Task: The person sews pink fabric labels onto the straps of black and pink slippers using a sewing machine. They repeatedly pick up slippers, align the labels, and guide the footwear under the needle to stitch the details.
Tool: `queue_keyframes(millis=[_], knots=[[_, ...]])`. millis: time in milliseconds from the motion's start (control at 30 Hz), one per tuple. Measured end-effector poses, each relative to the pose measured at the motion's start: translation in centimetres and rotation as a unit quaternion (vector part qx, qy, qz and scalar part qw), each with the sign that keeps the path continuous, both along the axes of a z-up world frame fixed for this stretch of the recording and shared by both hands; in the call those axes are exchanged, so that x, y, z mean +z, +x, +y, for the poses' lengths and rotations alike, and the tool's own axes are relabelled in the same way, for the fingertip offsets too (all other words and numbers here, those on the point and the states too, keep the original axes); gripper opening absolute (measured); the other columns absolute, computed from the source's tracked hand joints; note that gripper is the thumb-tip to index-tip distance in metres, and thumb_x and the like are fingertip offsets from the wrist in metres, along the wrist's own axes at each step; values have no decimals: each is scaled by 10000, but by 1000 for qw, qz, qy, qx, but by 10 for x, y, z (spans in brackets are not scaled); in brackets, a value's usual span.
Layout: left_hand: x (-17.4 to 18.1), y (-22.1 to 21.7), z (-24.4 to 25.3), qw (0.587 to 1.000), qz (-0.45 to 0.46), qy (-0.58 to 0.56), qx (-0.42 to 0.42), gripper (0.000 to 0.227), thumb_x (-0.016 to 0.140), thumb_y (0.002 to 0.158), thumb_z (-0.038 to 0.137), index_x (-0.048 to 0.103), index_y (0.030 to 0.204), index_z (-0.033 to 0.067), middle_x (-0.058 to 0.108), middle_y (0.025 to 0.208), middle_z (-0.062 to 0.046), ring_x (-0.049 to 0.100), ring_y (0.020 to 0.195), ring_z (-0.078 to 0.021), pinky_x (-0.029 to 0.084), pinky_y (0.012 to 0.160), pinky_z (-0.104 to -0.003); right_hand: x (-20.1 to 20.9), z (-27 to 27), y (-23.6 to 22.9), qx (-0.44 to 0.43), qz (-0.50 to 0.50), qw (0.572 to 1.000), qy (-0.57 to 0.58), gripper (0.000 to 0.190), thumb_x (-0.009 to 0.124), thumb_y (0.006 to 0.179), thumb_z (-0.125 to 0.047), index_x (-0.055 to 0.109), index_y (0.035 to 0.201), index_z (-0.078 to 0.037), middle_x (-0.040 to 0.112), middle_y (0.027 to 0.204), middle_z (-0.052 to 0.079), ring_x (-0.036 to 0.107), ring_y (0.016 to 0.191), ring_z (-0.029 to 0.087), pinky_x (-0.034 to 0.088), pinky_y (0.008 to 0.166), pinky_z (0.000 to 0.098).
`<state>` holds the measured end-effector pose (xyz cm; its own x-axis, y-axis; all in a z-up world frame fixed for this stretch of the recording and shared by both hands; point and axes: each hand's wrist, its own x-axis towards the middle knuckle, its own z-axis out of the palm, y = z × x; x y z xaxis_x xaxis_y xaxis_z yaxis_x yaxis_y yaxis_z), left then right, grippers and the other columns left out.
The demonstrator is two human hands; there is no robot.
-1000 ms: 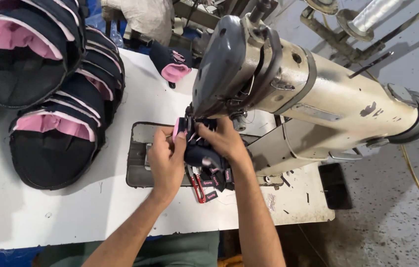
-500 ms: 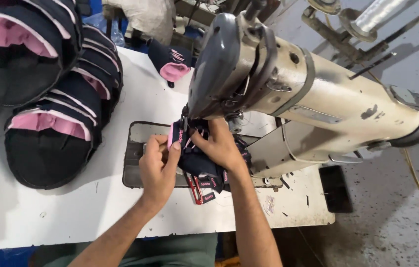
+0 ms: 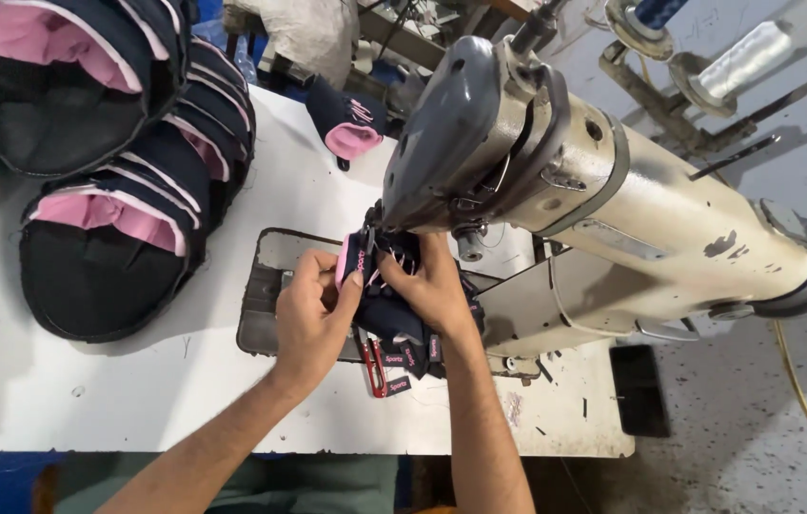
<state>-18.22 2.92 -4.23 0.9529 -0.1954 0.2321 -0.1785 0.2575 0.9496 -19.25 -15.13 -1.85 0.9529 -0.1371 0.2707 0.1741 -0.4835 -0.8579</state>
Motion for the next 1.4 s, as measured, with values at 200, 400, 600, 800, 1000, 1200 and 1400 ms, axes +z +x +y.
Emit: queue_keyframes(millis=[200, 400, 600, 800, 1000, 1200, 1400], knots=[[-2, 7, 2, 996, -48, 78, 19, 174, 674, 969, 118, 550, 1015, 4, 691, 718, -34, 542, 589, -34, 448, 529, -240, 59, 0, -45, -73, 68, 959, -264, 633, 824, 898, -190, 537, 1435, -19, 616, 1340, 191, 427, 1366, 408, 366, 1147, 438], [-4, 9, 3, 993, -83, 86, 10, 160, 656, 972, 111, 545, 1014, 4, 710, 772, -41, 611, 646, -35, 476, 561, -231, 164, -169, -111, -339, -113, 895, -265, 330, 458, 1221, -106, 735, 1129, 48, 710, 826, 124, 696, 586, 192, 570, 583, 303], [-8, 9, 2, 994, -58, 92, 5, 157, 652, 985, 131, 569, 1032, 6, 677, 711, -63, 544, 598, -71, 440, 539, -262, 134, -434, -175, -497, -55, 859, -107, 359, 440, 1205, -387, 613, 1209, -72, 670, 1050, 39, 670, 931, 163, 551, 765, 327], [-4, 7, 2, 994, -96, 46, 25, 170, 645, 1004, 134, 555, 1051, -2, 723, 798, -62, 638, 689, -50, 497, 587, -250, 30, -276, -180, -277, -364, 857, -237, 659, 402, 1157, -483, 405, 1493, 84, 463, 1470, 231, 438, 1333, 318, 407, 1087, 447], [3, 8, -2, 993, -29, 107, 30, 177, 660, 975, 155, 568, 1010, 8, 710, 703, -70, 628, 568, -104, 466, 513, -286, -17, -202, -169, -488, -279, 802, -201, 524, 536, 941, 27, 579, 1456, -62, 634, 1493, 107, 641, 1389, 273, 448, 1228, 445], [0, 6, 5, 991, -94, 95, 34, 175, 641, 1001, 150, 552, 1036, 4, 700, 737, -77, 640, 585, -106, 484, 536, -280, -35, -150, -156, -443, -298, 770, -350, 900, 539, 685, 119, 315, 1540, -56, 330, 1573, 177, 236, 1527, 420, 172, 1326, 554], [-5, 7, 3, 987, -102, 116, 37, 182, 644, 993, 153, 556, 1049, 4, 705, 736, -101, 631, 549, -155, 473, 525, -307, 30, -91, -139, -482, -237, 784, -311, 598, 731, 1035, -32, 393, 1528, 0, 508, 1526, 173, 406, 1483, 356, 218, 1243, 522]])
